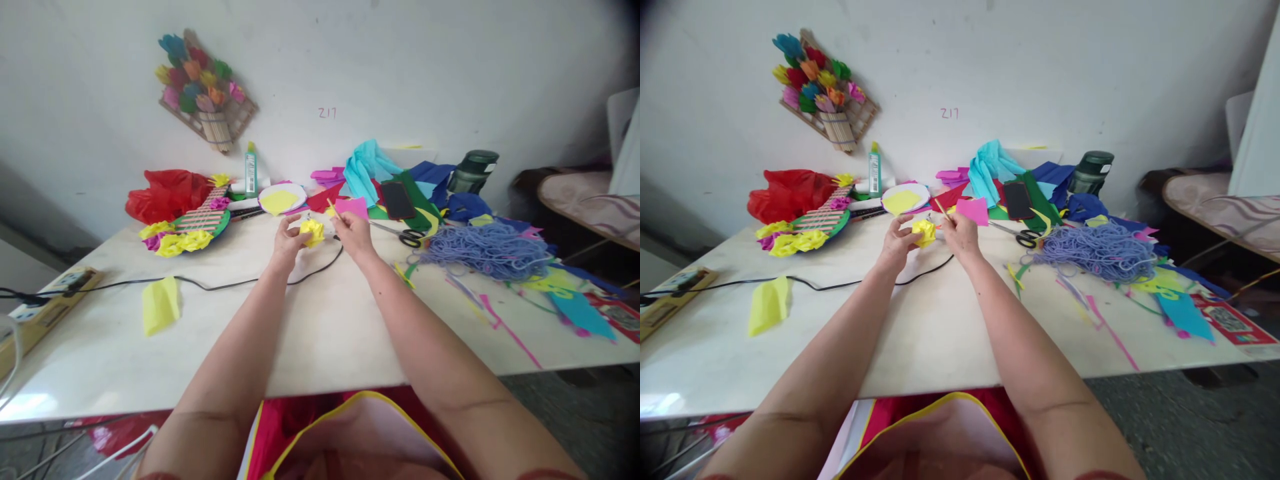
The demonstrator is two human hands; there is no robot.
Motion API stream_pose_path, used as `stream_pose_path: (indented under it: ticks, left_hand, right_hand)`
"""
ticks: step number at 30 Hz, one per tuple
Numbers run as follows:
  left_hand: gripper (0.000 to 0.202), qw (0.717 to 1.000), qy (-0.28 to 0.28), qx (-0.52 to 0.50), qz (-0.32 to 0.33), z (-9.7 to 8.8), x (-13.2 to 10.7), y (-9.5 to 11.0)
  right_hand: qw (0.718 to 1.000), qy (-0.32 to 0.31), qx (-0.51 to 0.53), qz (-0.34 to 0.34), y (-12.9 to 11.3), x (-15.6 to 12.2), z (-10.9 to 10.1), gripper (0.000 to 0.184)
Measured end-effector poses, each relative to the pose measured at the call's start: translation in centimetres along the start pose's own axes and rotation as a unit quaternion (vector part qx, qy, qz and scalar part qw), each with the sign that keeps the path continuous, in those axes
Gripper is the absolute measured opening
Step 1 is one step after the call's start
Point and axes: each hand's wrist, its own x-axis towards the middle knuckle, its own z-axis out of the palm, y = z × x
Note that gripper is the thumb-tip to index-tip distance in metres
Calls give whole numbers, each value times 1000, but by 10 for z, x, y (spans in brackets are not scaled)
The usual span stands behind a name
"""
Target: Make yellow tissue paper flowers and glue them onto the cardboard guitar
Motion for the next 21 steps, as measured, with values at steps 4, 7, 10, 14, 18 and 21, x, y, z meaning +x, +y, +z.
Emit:
stream_pose_path:
  ticks: [4, 7, 10, 14, 18, 21]
  left_hand:
    - [59, 999, 11, -39, -13, -3, 2, 0]
    - [55, 996, 20, -81, -32, -6, 5, -1]
    - [49, 991, 31, -115, -54, -8, 8, -2]
    - [46, 989, 39, -127, -61, -9, 10, -2]
    - [50, 993, 43, -98, -50, -11, 11, -3]
    - [53, 996, 49, -64, -28, -12, 10, -3]
  right_hand:
    - [996, 63, 34, -52, -6, -1, -7, 28]
    - [996, 64, 48, -32, 1, 2, -4, 34]
    - [997, 33, 72, 4, 17, 6, 5, 43]
    - [998, -34, 51, 30, 31, 8, 10, 53]
    - [998, -53, -29, -3, 23, 5, 4, 47]
    - [992, -51, -109, -34, 11, 1, -1, 37]
